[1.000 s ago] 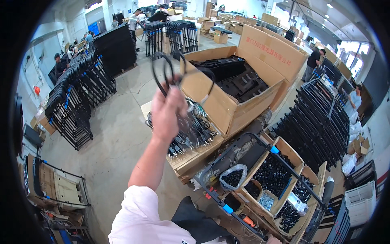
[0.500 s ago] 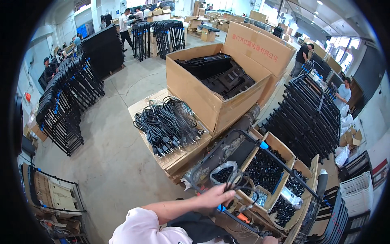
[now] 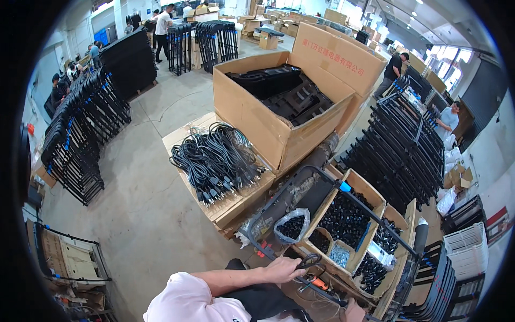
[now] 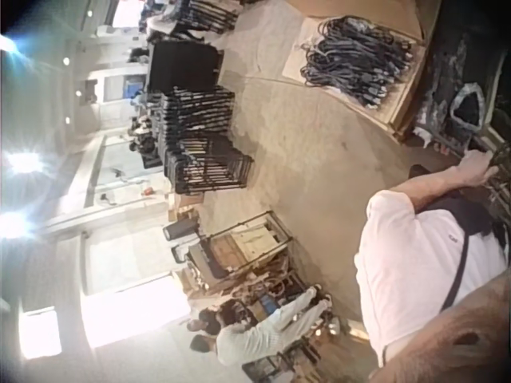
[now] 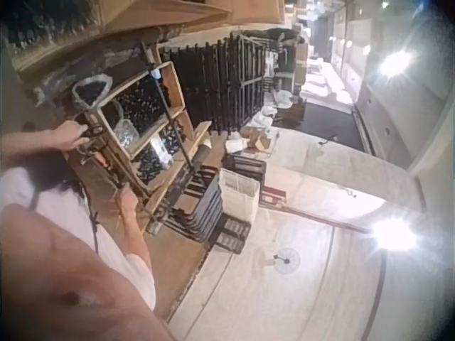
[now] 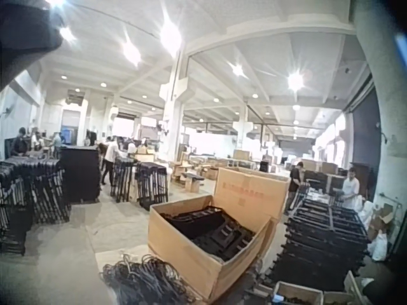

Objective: The person assembles a black electronic device by first stripping a power cord with pliers and then securing components to the device's casing using a pneumatic screwdriver. The person handles the power cord, the device casing, and small black plastic parts during the process.

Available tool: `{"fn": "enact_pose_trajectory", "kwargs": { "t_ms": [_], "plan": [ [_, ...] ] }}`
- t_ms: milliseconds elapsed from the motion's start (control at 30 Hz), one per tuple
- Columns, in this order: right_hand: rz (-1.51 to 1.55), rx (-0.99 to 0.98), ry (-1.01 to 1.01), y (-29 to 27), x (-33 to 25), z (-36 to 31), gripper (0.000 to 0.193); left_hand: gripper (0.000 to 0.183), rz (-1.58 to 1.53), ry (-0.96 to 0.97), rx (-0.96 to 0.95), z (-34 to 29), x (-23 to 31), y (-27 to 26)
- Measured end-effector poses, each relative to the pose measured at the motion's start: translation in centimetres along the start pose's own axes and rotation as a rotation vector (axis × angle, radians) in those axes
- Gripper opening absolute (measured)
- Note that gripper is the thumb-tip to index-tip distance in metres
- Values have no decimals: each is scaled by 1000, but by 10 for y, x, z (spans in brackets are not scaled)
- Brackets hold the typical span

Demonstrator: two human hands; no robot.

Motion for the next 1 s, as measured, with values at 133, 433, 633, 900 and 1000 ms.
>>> {"fn": "enact_pose_trajectory", "kwargs": {
  "t_ms": [133, 433, 633, 900, 1000],
  "plan": [
    [142, 83, -41, 22, 5, 18, 68, 38, 14, 35, 90, -1, -2, -2],
    [391, 51, 151, 19, 0, 17, 74, 39, -5, 70, 86, -4, -6, -1],
    [405, 159, 199, 4, -23, 18, 75, 37, -224, 137, 137, -12, -3, -15],
    [2202, 138, -708, -138, -166, 41, 57, 36, -479, 109, -167, -28, 21, -16],
    [2227, 150, -573, -149, -169, 38, 49, 40, -479, 20, -204, -38, 10, -7]
  ]
}}
Point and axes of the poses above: each hand's wrist, its own z-axis towards the middle knuckle, its own y-axis out of the palm, x = y × z, the point moved 8 cm from there along z, towards the middle knuckle, and after that the axes turned 13 degrees about -x, right-handed, at the moved point
